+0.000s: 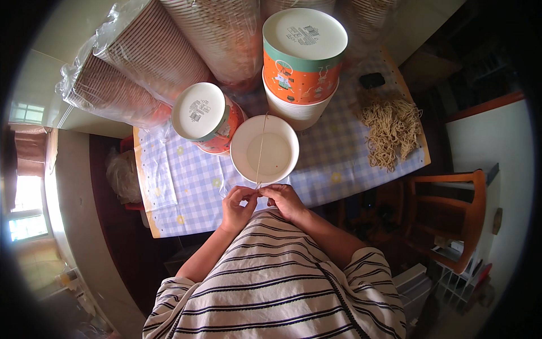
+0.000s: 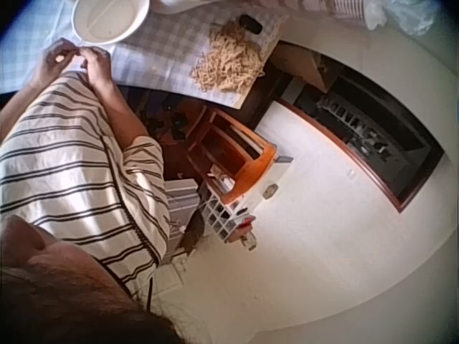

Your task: Applying labels to paper bowls and filling them with decorative straw filler at a workspace.

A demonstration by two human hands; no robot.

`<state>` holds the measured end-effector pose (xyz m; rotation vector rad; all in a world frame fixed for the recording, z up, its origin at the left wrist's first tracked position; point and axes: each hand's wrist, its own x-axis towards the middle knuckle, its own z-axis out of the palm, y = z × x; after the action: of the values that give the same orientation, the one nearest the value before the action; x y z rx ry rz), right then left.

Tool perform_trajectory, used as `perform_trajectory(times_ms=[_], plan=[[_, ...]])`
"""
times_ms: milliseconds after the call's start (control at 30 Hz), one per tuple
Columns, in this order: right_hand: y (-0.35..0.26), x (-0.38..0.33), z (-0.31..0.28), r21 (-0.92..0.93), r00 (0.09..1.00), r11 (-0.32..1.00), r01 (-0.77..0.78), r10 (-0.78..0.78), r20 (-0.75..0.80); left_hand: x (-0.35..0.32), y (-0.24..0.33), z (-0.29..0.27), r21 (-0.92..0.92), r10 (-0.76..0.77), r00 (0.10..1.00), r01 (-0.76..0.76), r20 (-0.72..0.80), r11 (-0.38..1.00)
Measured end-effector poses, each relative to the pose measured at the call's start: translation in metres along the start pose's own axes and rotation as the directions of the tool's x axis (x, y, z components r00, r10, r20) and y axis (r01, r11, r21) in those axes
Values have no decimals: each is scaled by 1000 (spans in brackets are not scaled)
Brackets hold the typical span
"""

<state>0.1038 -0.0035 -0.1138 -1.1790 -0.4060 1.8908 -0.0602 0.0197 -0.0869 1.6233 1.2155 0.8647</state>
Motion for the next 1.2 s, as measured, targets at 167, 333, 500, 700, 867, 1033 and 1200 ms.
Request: perform_trajectory(times_ms=[167,333,500,700,867,1033,1200], plan=[[-3,-1,2,-32,1000,999,-16,16,1,0,-3,1,15,28,999,-28,-18,1000],[-2,0,0,-39,1000,999,-4,4,5,2,3,0,55,54,998,-51,-39,997],[-1,0,1,-64,1000,998,2,-2,-11,3,6,-1,60,52,998,-50,-35,997],[-2,-1,3,-88,1000,996,12,-14,-17,3,6,0,77,85,996,-82,-42,994],[-5,-1,4,-62,1000,998,11,-11,-10,2,5,-1,97,90,996,-87,-28,991],[-6,-1,8,-37,999,999,34,-34,-3,-1,1,0,-33,-65,998,66,26,997],[4,4,2,-1,998,998,59,-59,-23,-4,-15,4,-420,-316,944,325,93,847]])
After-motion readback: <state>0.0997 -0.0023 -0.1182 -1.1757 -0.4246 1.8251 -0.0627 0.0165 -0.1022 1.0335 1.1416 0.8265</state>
